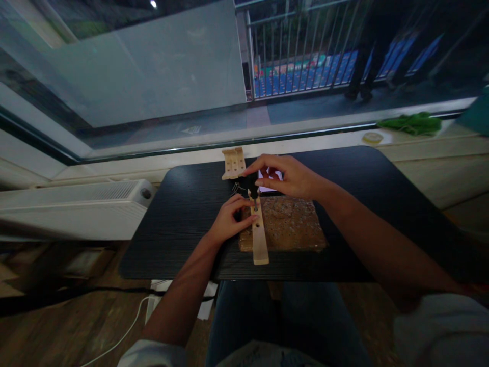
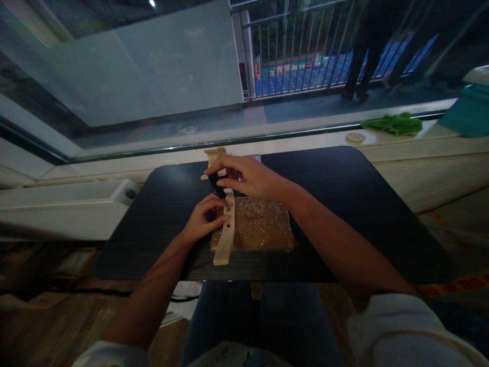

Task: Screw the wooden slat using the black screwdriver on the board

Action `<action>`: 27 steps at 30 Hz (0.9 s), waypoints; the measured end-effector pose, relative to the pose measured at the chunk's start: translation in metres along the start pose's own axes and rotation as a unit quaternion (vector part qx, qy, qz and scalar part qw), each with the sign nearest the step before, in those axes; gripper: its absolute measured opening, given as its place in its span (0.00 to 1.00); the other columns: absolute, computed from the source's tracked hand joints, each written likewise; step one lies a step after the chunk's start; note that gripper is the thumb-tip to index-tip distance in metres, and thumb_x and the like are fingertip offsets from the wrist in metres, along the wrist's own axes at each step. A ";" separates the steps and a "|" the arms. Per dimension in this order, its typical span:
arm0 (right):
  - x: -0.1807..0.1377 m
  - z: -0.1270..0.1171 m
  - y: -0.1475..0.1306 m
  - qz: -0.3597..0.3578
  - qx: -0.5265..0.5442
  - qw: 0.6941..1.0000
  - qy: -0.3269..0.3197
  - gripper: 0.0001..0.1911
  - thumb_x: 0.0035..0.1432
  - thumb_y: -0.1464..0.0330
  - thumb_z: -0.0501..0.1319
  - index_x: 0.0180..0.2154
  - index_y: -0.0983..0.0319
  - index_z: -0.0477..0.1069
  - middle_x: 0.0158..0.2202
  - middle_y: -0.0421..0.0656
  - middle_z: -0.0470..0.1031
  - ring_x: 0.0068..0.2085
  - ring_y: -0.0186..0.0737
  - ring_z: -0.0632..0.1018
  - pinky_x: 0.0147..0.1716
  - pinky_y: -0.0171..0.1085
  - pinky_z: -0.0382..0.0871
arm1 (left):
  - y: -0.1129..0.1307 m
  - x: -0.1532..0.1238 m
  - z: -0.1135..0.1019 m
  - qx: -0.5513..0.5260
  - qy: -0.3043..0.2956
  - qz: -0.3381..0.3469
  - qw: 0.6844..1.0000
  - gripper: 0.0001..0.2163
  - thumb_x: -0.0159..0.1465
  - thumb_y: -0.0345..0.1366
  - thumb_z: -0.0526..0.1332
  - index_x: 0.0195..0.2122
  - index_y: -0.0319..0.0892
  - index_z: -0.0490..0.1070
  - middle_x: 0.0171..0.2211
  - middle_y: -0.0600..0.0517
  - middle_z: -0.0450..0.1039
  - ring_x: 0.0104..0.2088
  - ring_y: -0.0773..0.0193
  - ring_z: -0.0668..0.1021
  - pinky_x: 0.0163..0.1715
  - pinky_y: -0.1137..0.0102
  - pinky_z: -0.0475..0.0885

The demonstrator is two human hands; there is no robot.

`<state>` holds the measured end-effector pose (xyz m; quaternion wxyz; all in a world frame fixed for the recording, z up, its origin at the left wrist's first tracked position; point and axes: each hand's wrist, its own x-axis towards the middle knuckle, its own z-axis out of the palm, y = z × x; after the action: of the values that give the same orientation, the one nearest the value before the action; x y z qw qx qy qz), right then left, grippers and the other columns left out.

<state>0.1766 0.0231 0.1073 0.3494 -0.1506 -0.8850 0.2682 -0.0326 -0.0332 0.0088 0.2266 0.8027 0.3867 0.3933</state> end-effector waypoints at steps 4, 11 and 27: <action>0.000 0.003 -0.004 0.028 0.063 0.997 -0.015 0.12 0.60 0.74 0.57 0.47 0.65 0.68 0.43 0.45 0.76 0.36 0.31 0.74 0.36 0.34 0.67 | 0.001 0.000 0.000 -0.001 0.000 -0.001 1.000 0.12 0.59 0.40 0.65 0.41 0.39 0.75 0.34 0.51 0.67 0.32 0.66 0.72 0.33 0.70 0.69; 0.000 0.004 -0.003 0.018 0.106 0.994 -0.025 0.15 0.61 0.74 0.56 0.50 0.65 0.66 0.44 0.46 0.78 0.42 0.33 0.77 0.40 0.35 0.69 | 0.001 0.001 -0.001 -0.004 0.002 -0.004 1.000 0.13 0.59 0.42 0.65 0.41 0.40 0.75 0.34 0.51 0.67 0.31 0.66 0.71 0.32 0.70 0.69; 0.001 0.003 0.002 0.016 0.021 1.000 -0.001 0.16 0.60 0.67 0.61 0.49 0.64 0.73 0.39 0.43 0.79 0.26 0.27 0.64 0.27 0.31 0.59 | 0.000 0.000 0.000 -0.001 0.003 -0.006 1.000 0.13 0.60 0.43 0.64 0.40 0.40 0.75 0.32 0.51 0.67 0.30 0.66 0.70 0.32 0.70 0.68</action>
<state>0.1741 0.0235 0.1047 0.3476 -0.1569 -0.8770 0.2923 -0.0321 -0.0332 0.0088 0.2286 0.7991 0.3918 0.3945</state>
